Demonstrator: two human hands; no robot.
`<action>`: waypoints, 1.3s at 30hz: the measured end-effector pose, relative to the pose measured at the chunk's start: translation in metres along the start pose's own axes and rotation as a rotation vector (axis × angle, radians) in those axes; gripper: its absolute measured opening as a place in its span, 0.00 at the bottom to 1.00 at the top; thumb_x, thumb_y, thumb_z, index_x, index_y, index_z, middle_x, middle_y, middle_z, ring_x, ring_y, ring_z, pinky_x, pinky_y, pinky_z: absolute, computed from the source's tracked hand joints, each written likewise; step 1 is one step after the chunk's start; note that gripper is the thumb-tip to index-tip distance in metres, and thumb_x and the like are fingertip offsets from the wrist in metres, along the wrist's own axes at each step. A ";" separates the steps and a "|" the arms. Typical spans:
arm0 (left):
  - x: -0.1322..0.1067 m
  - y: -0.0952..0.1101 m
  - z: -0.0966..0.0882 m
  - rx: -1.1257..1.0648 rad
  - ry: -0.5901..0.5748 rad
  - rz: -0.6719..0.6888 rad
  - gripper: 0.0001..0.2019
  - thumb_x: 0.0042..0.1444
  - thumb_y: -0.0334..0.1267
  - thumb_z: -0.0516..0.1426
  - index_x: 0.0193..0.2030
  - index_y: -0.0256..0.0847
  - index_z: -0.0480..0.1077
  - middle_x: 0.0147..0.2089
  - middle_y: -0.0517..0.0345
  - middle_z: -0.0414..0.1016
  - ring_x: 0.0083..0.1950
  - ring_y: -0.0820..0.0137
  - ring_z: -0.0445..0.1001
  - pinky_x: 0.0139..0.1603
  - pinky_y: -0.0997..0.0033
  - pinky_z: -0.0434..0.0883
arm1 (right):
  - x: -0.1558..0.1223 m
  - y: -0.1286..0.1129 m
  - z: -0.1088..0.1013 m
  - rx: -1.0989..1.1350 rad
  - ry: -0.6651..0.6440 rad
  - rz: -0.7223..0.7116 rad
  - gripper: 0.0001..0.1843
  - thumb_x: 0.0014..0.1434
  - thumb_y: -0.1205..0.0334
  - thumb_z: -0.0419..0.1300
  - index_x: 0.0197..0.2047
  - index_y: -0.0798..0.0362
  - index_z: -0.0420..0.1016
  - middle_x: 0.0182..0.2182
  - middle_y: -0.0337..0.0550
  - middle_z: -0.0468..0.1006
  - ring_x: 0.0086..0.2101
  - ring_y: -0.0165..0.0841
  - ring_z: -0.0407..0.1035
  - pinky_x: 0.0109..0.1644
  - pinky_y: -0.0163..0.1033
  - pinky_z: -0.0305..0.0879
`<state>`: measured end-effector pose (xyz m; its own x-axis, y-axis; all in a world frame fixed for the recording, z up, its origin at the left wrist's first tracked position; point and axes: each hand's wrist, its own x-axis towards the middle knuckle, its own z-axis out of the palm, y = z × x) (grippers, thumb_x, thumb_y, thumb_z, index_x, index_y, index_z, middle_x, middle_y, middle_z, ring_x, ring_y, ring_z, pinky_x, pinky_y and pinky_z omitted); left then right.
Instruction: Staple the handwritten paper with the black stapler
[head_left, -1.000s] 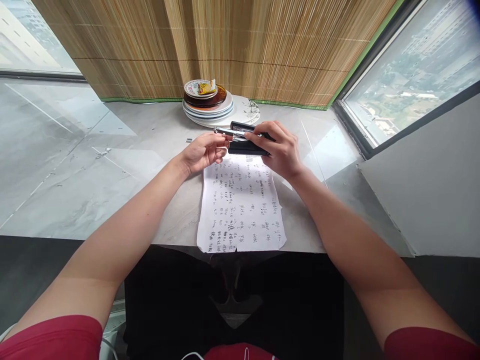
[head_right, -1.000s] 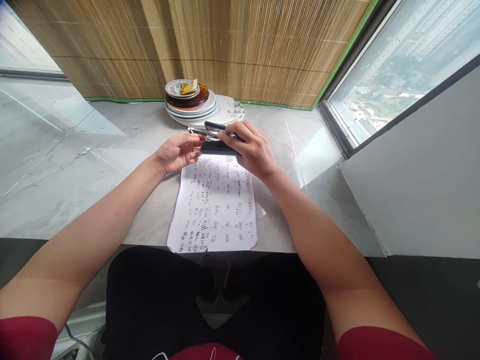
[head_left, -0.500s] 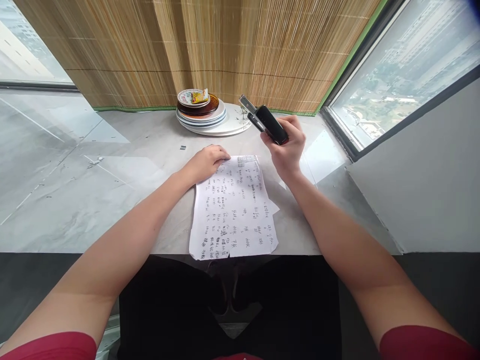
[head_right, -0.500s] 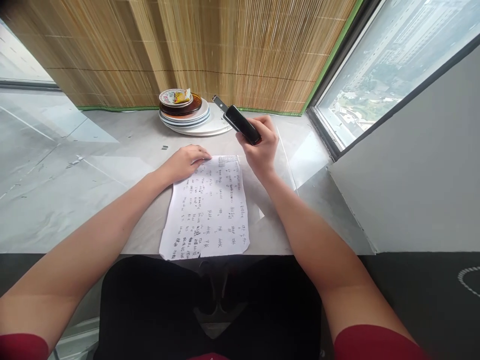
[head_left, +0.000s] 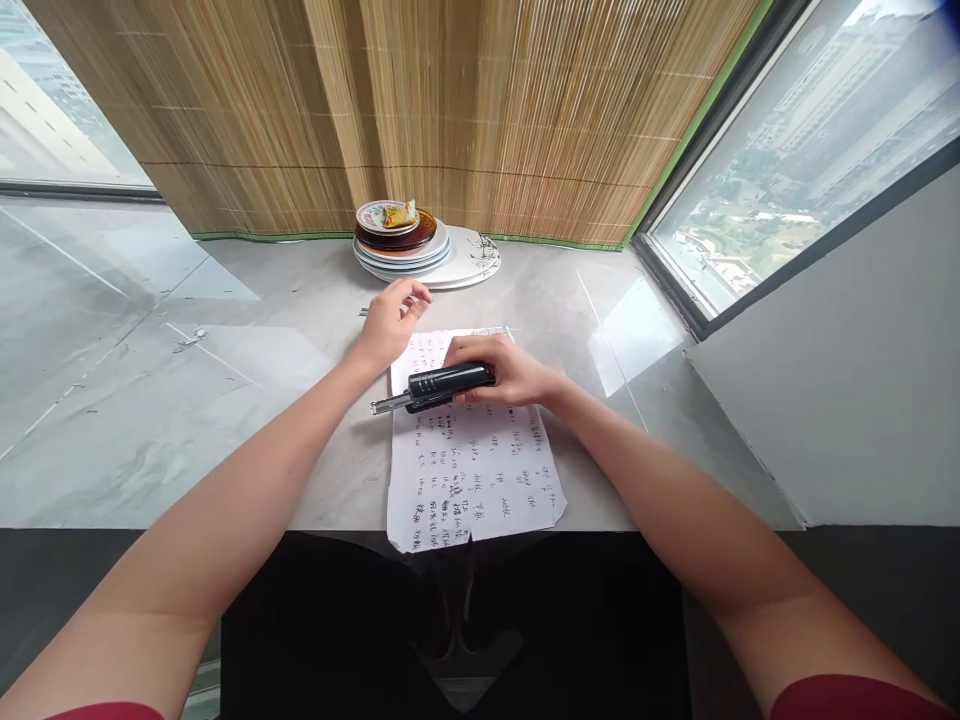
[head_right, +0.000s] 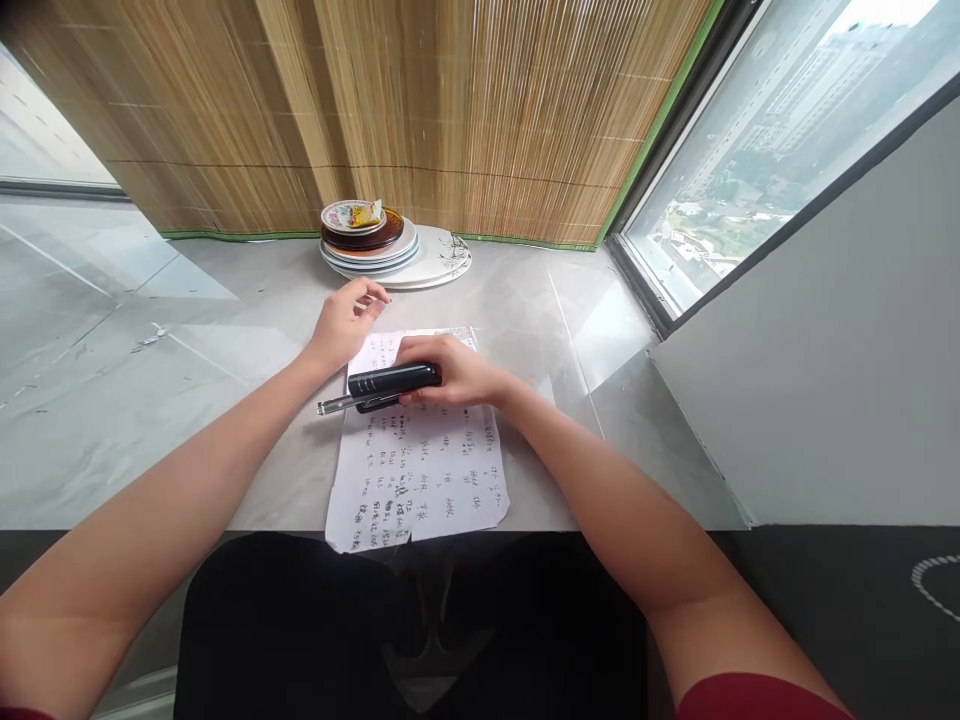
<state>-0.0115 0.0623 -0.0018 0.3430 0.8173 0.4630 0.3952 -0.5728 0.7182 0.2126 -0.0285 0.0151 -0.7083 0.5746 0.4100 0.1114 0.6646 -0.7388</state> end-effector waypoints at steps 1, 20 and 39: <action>0.002 -0.004 -0.001 -0.085 0.044 -0.042 0.04 0.68 0.38 0.60 0.41 0.44 0.73 0.46 0.54 0.78 0.45 0.65 0.73 0.45 0.66 0.72 | 0.001 0.000 0.003 -0.019 -0.006 0.014 0.12 0.63 0.54 0.70 0.44 0.53 0.79 0.41 0.43 0.77 0.39 0.34 0.71 0.44 0.41 0.66; -0.007 0.019 -0.004 -0.613 -0.279 -0.071 0.24 0.48 0.51 0.77 0.40 0.41 0.72 0.39 0.55 0.81 0.39 0.68 0.81 0.40 0.69 0.77 | 0.008 0.011 0.011 -0.400 0.518 0.077 0.06 0.71 0.57 0.63 0.44 0.44 0.83 0.43 0.43 0.77 0.40 0.34 0.72 0.46 0.44 0.74; 0.002 -0.044 -0.058 0.586 -0.048 -0.320 0.17 0.57 0.27 0.59 0.49 0.42 0.84 0.53 0.45 0.83 0.54 0.50 0.80 0.64 0.49 0.72 | -0.050 0.070 -0.076 -0.628 0.813 0.791 0.06 0.53 0.59 0.67 0.26 0.49 0.83 0.24 0.43 0.80 0.36 0.44 0.75 0.60 0.56 0.66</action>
<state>-0.0776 0.0925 -0.0025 0.1641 0.9565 0.2411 0.8766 -0.2535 0.4090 0.3090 0.0260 -0.0165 0.2984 0.8883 0.3491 0.7654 -0.0043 -0.6435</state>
